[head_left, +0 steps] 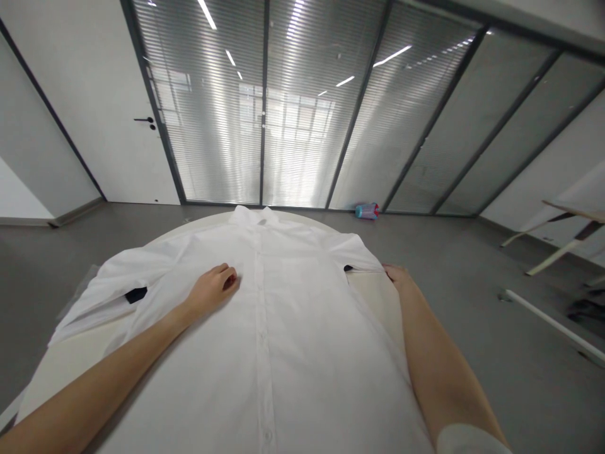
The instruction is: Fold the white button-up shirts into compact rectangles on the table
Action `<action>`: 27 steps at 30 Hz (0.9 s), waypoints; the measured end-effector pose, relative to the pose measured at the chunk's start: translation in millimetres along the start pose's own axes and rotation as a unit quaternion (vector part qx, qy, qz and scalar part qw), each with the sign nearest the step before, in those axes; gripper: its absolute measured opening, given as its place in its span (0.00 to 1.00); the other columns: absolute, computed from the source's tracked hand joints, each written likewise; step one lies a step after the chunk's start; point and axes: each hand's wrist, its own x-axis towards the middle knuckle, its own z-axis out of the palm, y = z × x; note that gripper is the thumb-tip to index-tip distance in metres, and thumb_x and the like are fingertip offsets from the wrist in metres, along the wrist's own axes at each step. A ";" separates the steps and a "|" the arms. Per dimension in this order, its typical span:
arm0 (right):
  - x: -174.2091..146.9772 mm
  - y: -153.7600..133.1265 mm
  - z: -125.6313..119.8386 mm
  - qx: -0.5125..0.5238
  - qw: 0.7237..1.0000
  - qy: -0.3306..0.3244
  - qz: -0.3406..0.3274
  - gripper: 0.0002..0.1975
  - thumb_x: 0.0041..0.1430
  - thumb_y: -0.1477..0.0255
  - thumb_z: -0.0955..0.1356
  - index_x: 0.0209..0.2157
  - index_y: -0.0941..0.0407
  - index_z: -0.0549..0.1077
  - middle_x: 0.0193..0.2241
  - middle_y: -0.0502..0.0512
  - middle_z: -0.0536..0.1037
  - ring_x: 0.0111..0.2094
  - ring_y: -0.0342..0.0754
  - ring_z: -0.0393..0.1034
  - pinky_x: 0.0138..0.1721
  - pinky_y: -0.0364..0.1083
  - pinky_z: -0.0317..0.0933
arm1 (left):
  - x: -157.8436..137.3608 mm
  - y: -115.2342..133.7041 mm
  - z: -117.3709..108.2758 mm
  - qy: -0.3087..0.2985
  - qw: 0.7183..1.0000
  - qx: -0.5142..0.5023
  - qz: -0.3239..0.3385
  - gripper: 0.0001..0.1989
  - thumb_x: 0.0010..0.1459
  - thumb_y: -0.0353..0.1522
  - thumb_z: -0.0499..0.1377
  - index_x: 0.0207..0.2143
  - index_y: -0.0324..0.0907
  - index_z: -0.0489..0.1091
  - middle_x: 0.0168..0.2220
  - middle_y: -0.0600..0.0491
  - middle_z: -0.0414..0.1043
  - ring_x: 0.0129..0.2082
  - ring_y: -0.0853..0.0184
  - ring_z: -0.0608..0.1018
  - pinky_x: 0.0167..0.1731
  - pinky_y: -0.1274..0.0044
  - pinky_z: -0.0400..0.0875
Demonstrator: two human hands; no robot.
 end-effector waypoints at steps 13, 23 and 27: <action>-23.0 -99.2 19.4 -0.192 0.917 0.147 -0.318 0.18 0.64 0.77 0.60 0.48 0.62 0.77 0.44 0.68 0.79 0.47 0.59 0.68 0.49 0.55 0.57 | -1.1 1.3 -1.5 0.001 1.000 -0.004 -0.002 0.10 0.64 0.36 0.51 0.32 0.42 0.67 0.33 0.51 0.68 0.32 0.65 0.71 0.33 0.75 0.61; -159.3 -153.3 63.3 -0.138 0.704 -0.160 -0.678 0.13 0.69 0.65 0.64 0.44 0.54 0.78 0.41 0.59 0.80 0.46 0.54 0.69 0.51 0.52 0.56 | -2.1 1.8 -3.6 -0.001 1.000 -0.015 0.000 0.11 0.64 0.37 0.51 0.34 0.42 0.69 0.34 0.50 0.69 0.33 0.64 0.72 0.34 0.74 0.63; -98.0 -140.5 38.4 -0.128 0.891 -0.049 -0.433 0.14 0.68 0.66 0.64 0.45 0.57 0.78 0.46 0.63 0.78 0.50 0.57 0.68 0.55 0.55 0.58 | -2.1 1.5 -3.0 0.001 1.000 -0.015 0.001 0.10 0.64 0.36 0.52 0.34 0.42 0.70 0.34 0.50 0.69 0.33 0.64 0.72 0.34 0.74 0.63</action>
